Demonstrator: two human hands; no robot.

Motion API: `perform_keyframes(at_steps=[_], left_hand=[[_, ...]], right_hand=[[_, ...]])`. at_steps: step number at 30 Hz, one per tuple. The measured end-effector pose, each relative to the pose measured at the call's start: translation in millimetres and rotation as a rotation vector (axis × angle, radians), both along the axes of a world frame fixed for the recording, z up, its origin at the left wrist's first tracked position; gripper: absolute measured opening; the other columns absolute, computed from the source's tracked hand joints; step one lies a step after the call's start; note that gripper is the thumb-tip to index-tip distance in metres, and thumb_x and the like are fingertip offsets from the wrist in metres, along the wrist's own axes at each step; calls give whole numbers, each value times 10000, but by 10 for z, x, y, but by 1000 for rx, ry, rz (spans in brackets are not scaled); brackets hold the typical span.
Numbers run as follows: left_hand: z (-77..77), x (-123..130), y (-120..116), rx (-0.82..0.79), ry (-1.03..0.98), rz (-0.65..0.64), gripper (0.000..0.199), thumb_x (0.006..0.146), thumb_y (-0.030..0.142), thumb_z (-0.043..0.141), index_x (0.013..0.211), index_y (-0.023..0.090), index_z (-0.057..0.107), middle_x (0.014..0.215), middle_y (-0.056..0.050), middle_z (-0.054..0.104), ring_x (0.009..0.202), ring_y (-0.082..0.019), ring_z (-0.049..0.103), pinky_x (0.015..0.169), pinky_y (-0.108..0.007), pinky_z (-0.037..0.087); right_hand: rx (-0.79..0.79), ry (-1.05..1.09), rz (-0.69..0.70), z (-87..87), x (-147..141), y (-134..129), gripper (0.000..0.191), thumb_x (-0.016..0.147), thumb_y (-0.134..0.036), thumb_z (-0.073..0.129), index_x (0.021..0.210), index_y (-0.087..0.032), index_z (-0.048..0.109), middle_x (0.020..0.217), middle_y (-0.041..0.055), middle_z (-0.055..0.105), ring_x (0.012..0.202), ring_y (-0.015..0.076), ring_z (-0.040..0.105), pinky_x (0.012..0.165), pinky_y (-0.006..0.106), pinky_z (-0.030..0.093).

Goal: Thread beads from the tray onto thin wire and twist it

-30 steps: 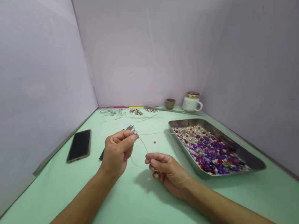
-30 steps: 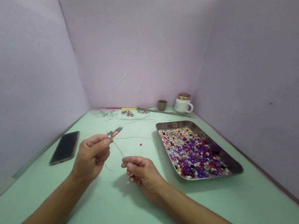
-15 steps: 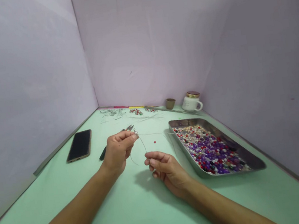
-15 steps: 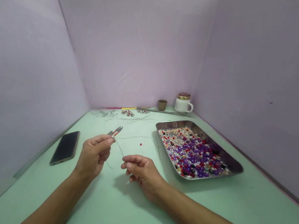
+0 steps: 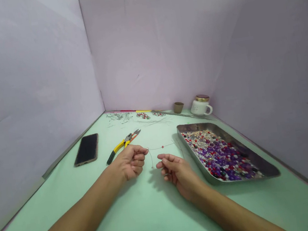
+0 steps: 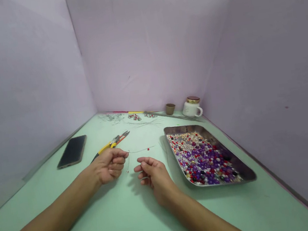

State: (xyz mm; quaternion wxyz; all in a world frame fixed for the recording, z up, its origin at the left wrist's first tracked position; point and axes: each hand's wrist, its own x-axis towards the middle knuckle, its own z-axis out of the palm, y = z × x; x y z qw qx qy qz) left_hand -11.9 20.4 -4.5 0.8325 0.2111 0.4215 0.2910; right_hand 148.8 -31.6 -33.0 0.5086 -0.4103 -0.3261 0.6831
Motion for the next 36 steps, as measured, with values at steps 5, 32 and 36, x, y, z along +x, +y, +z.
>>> perform_keyframes(at_steps=[5, 32, 36], left_hand=[[30, 55, -40, -13, 59, -12, 262, 595, 140, 549, 479, 173, 316, 321, 96, 261, 247, -7, 149, 240, -133, 111], [59, 357, -355, 656, 483, 83, 94, 601, 193, 556, 550, 130, 507, 357, 87, 283, 344, -20, 183, 349, -185, 106], [37, 346, -350, 759, 510, 59, 117, 622, 211, 556, 552, 119, 538, 373, 74, 343, 351, -20, 204, 368, -195, 138]], right_hand=[[31, -122, -49, 5, 56, 32, 206, 594, -234, 663, 765, -159, 577, 634, -5, 596, 453, 57, 463, 406, 170, 357], [6, 16, 202, 12, 54, 6, 248, 673, -355, 606, 692, -107, 600, 528, -4, 545, 440, 61, 479, 456, 187, 398], [-13, -4, 185, 1, 36, 3, 285, 660, -398, 608, 630, -117, 573, 453, -22, 513, 375, 54, 443, 399, 172, 337]])
